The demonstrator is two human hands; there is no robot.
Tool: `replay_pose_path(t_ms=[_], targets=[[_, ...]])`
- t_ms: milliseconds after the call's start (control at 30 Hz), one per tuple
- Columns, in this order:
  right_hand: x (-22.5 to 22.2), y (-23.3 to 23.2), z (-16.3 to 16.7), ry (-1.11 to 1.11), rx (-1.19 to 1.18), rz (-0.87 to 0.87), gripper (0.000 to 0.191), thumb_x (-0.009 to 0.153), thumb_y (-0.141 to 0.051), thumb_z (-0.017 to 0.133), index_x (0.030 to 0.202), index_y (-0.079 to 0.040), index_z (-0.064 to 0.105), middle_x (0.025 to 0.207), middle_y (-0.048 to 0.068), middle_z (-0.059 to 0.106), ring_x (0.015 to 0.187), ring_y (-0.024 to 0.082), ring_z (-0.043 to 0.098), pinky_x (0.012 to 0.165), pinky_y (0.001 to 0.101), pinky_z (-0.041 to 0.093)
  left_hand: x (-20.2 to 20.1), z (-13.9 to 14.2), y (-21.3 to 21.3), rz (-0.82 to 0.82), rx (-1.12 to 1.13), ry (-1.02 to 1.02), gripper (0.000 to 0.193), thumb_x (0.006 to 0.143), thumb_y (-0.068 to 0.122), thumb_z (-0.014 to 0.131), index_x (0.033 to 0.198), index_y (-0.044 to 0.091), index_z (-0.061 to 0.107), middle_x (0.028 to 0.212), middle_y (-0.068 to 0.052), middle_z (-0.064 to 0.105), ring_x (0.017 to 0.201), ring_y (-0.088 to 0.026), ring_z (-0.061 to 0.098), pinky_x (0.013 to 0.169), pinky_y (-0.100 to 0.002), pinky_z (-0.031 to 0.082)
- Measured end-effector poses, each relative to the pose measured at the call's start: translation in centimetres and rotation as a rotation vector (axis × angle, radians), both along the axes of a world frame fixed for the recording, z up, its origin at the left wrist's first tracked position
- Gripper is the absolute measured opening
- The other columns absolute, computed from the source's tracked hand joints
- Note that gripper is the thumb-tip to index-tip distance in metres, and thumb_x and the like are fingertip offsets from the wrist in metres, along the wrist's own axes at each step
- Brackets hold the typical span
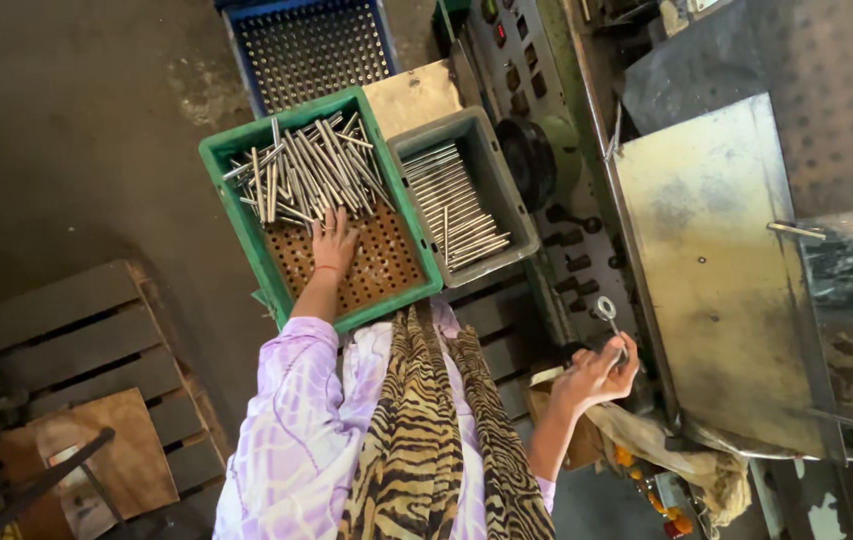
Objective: The person repeatedly picks up metal rods from a green crate, presses each rod against a rotating grinding wheel, and then places the finished rod into a gray tray. The person uses a wrench to operate the machine lever during each cycle.
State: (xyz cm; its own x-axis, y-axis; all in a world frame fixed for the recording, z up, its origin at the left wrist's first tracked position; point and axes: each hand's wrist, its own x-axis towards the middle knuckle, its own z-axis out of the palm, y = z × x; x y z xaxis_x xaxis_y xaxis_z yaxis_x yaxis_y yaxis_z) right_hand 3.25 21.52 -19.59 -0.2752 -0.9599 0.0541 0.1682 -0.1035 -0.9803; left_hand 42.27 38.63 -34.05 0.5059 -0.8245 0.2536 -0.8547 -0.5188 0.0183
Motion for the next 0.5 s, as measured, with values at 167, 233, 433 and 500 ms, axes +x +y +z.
replay_pose_path(t_ms=[167,233,433,500], targets=[[1.1,0.3,-0.1,0.003,0.007,0.047,0.024,0.104,-0.018,0.074,0.117,0.000,0.065,0.065,-0.005,0.045,0.049,0.004,0.035,0.047,0.0248,0.035,0.3,-1.1,-0.5,-0.167,0.139,-0.110,0.030,0.099,0.027,0.054,0.120,0.020,0.075,0.146,-0.007,0.053,0.149,-0.036,0.039,0.128,-0.058,0.022],[1.4,0.8,0.0,-0.031,0.031,0.081,0.024,0.103,-0.019,0.072,0.117,0.000,0.065,0.061,-0.006,0.041,0.047,0.002,0.032,0.046,0.0238,0.032,1.1,-1.0,-0.3,-0.181,0.238,-0.080,0.033,0.099,0.028,0.052,0.124,0.022,0.073,0.141,-0.010,0.055,0.145,-0.037,0.040,0.125,-0.059,0.021],[1.4,1.6,0.2,-0.012,0.047,0.092,0.025,0.104,-0.018,0.070,0.118,0.002,0.064,0.059,-0.005,0.042,0.045,0.002,0.031,0.044,0.0234,0.028,2.6,0.3,0.7,-0.220,0.438,-0.103,0.032,0.095,0.032,0.051,0.122,0.026,0.067,0.143,-0.002,0.057,0.146,-0.032,0.039,0.122,-0.058,0.020],[1.2,1.6,0.2,0.018,0.048,0.079,0.026,0.103,-0.018,0.070,0.117,0.002,0.064,0.063,-0.005,0.045,0.046,0.002,0.032,0.045,0.0235,0.030,2.5,0.4,-0.1,-0.242,0.420,-0.055,0.030,0.096,0.031,0.051,0.122,0.026,0.067,0.135,-0.004,0.061,0.140,-0.036,0.045,0.120,-0.057,0.025]])
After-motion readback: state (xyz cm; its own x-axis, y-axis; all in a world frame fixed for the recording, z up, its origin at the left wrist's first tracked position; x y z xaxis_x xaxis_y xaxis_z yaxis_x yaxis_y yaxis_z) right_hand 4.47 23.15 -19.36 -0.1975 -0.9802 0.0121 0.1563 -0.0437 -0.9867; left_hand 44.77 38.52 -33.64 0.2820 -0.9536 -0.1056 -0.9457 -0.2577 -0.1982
